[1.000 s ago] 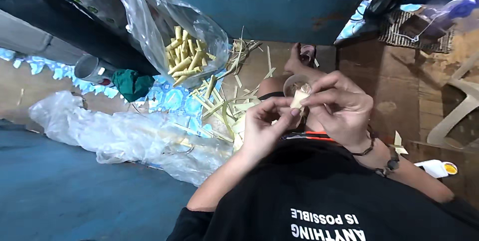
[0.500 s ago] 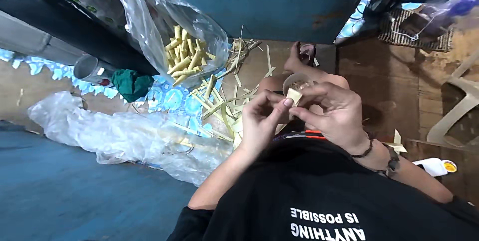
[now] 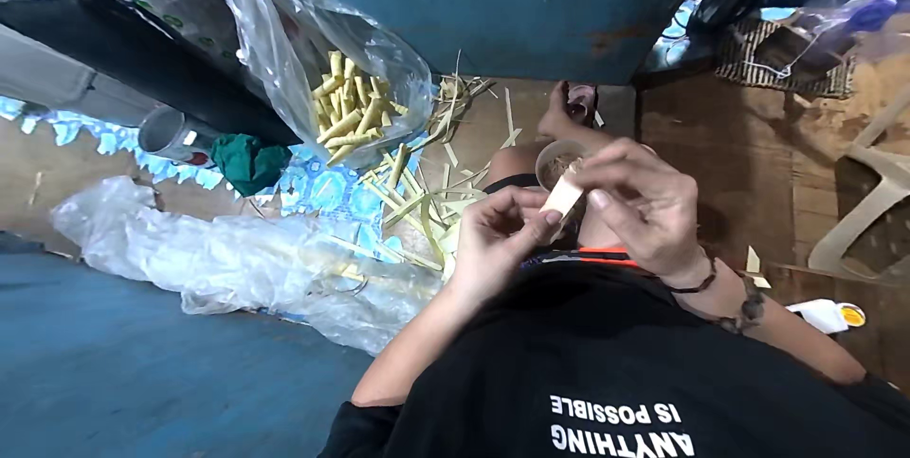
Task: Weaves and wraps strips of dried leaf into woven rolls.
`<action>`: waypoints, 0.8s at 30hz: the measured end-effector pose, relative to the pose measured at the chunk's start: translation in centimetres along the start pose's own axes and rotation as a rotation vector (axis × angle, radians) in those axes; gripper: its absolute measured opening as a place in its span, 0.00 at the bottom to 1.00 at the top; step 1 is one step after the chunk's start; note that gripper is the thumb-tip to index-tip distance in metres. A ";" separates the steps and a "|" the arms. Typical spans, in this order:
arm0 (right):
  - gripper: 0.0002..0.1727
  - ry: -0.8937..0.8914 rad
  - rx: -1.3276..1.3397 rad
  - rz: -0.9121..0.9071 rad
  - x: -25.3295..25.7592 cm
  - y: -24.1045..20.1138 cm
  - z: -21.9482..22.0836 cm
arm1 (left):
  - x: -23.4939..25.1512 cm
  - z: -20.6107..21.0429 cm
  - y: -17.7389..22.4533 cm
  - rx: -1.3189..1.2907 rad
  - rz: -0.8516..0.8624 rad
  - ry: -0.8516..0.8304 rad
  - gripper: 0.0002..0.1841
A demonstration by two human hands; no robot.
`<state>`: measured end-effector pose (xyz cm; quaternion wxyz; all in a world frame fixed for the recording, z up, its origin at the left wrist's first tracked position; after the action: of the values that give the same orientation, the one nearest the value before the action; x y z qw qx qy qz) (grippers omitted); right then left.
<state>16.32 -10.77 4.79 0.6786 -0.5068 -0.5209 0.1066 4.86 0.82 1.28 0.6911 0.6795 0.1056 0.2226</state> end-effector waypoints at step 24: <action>0.06 0.159 -0.259 0.080 -1.2 1.9 0.6 | 2.1 -1.0 -3.9 0.109 -0.103 0.080 0.03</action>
<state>16.03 -10.38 2.48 0.6419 -0.6173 -0.4542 0.0248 6.92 2.74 -2.31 0.6589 0.7003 0.1799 0.2074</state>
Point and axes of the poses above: each hand's wrist, its own x-axis towards the middle knuckle, its own z-axis out of the palm, y = z × x, the point moved 8 cm from there along x, towards the middle knuckle, and after that the axes turned 6 degrees about x, right-handed, at the moved point
